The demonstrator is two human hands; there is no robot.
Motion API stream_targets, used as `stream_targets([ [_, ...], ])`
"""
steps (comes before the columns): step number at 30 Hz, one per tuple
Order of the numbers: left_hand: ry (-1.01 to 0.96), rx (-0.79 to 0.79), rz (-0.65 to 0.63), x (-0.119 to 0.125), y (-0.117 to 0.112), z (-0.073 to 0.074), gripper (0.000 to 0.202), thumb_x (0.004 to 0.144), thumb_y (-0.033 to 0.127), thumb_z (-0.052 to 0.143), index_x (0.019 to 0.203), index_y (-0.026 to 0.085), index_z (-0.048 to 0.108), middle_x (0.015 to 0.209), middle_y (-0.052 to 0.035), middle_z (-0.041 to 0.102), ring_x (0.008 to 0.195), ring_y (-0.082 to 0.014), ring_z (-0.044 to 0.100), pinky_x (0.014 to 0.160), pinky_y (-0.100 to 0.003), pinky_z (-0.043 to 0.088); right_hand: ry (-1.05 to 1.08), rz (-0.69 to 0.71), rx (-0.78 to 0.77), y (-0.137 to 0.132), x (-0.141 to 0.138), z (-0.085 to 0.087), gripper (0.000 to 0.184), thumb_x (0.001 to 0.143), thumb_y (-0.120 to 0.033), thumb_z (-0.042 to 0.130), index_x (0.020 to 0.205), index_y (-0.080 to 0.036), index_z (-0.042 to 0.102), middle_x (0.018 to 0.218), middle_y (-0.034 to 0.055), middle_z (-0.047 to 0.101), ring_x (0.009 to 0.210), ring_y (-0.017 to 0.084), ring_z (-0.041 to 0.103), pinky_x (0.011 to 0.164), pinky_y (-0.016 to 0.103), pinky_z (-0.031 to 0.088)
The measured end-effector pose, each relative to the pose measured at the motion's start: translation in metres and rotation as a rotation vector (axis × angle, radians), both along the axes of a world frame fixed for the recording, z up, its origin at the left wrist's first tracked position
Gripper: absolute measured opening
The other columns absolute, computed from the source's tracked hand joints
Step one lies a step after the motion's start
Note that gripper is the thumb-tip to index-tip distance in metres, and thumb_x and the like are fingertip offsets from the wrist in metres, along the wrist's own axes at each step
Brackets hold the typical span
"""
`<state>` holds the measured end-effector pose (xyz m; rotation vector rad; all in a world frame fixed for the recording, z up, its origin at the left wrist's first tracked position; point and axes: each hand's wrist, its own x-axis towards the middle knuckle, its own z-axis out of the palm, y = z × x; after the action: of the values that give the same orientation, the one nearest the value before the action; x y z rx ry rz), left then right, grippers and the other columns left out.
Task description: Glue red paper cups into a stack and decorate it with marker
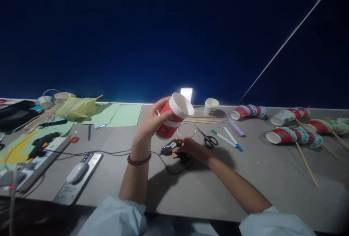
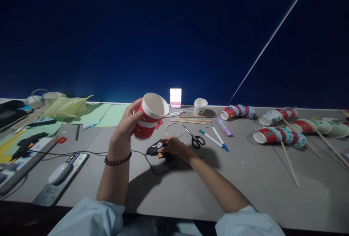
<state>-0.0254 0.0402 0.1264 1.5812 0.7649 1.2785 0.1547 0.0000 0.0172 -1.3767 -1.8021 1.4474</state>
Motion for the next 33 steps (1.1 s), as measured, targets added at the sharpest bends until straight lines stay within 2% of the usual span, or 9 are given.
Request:
stream_targets([
  [5, -0.038, -0.015, 0.021, 0.002, 0.0, 0.001, 0.064, 0.068, 0.066, 0.073, 0.118, 0.026, 0.069, 0.129, -0.0092, 0.066, 0.12, -0.0302, 0.058, 0.094, -0.04, 0.049, -0.08, -0.004, 0.079, 0.004, 0.0, -0.009, 0.03, 0.068, -0.022, 0.078, 0.094, -0.018, 0.064, 0.067, -0.0047, 0.059, 0.062, 0.012, 0.053, 0.057, 0.022, 0.038],
  [10, -0.057, -0.059, 0.006, 0.006, -0.002, 0.003, 0.066, 0.068, 0.066, 0.073, 0.119, 0.025, 0.068, 0.124, -0.0097, 0.069, 0.115, -0.0299, 0.061, 0.085, -0.037, 0.052, -0.158, -0.021, 0.146, 0.007, -0.004, -0.022, 0.032, 0.066, -0.021, 0.082, 0.092, -0.017, 0.064, 0.062, -0.0078, 0.05, 0.058, 0.01, 0.047, 0.058, 0.023, 0.036],
  [14, -0.064, -0.068, -0.006, 0.009, -0.004, 0.006, 0.063, 0.068, 0.065, 0.073, 0.115, 0.023, 0.069, 0.113, -0.0095, 0.072, 0.108, -0.0286, 0.064, 0.078, -0.035, 0.054, -0.164, -0.026, 0.191, 0.006, -0.003, -0.019, 0.033, 0.069, -0.024, 0.081, 0.096, -0.018, 0.064, 0.06, -0.0079, 0.05, 0.057, 0.01, 0.048, 0.058, 0.023, 0.036],
  [17, -0.075, -0.1, -0.065, 0.011, -0.007, 0.008, 0.061, 0.073, 0.066, 0.069, 0.115, 0.021, 0.068, 0.102, -0.0094, 0.074, 0.099, -0.0282, 0.067, 0.075, -0.036, 0.055, -0.142, -0.052, 0.256, 0.011, 0.008, -0.002, 0.028, 0.078, -0.033, 0.074, 0.099, -0.018, 0.064, 0.062, -0.0051, 0.055, 0.058, 0.013, 0.052, 0.059, 0.025, 0.039],
  [21, -0.145, -0.185, -0.141, 0.016, -0.016, 0.009, 0.065, 0.086, 0.069, 0.052, 0.121, 0.016, 0.066, 0.087, -0.0109, 0.074, 0.091, -0.0292, 0.071, 0.076, -0.04, 0.057, -0.093, -0.183, 0.401, 0.022, 0.033, 0.033, 0.026, 0.088, -0.041, 0.061, 0.099, -0.018, 0.064, 0.076, 0.0005, 0.06, 0.061, 0.013, 0.051, 0.065, 0.028, 0.043],
  [24, -0.22, -0.307, -0.162, 0.019, -0.02, 0.006, 0.065, 0.091, 0.069, 0.043, 0.118, 0.015, 0.067, 0.089, -0.0122, 0.075, 0.08, -0.0263, 0.072, 0.072, -0.04, 0.058, 0.146, -0.386, 0.539, 0.016, 0.049, 0.061, 0.029, 0.088, -0.047, 0.06, 0.096, -0.02, 0.064, 0.083, 0.0033, 0.062, 0.067, 0.015, 0.053, 0.059, 0.027, 0.043],
  [27, -0.21, -0.352, -0.192, 0.022, -0.021, 0.002, 0.064, 0.09, 0.069, 0.043, 0.112, 0.015, 0.069, 0.093, -0.013, 0.075, 0.072, -0.0241, 0.072, 0.069, -0.039, 0.059, 0.281, -0.457, 0.657, -0.002, 0.057, 0.086, 0.021, 0.09, -0.04, 0.061, 0.099, -0.021, 0.064, 0.089, 0.0041, 0.063, 0.072, 0.015, 0.056, 0.06, 0.026, 0.046],
  [30, -0.139, -0.287, -0.217, 0.026, -0.019, 0.004, 0.058, 0.09, 0.066, 0.048, 0.111, 0.017, 0.07, 0.092, -0.0117, 0.075, 0.076, -0.0254, 0.072, 0.071, -0.04, 0.059, 0.265, -0.447, 0.834, -0.022, 0.061, 0.105, 0.018, 0.088, -0.03, 0.063, 0.104, -0.024, 0.064, 0.108, 0.0063, 0.062, 0.077, 0.015, 0.058, 0.063, 0.028, 0.05],
  [33, -0.054, -0.251, -0.311, 0.031, -0.015, 0.007, 0.051, 0.085, 0.061, 0.061, 0.112, 0.019, 0.071, 0.09, -0.0096, 0.075, 0.077, -0.0246, 0.071, 0.068, -0.037, 0.057, 0.164, -0.332, 0.928, -0.037, 0.065, 0.118, 0.035, 0.083, -0.025, 0.07, 0.116, -0.027, 0.063, 0.121, 0.007, 0.059, 0.075, 0.014, 0.058, 0.061, 0.029, 0.05],
])
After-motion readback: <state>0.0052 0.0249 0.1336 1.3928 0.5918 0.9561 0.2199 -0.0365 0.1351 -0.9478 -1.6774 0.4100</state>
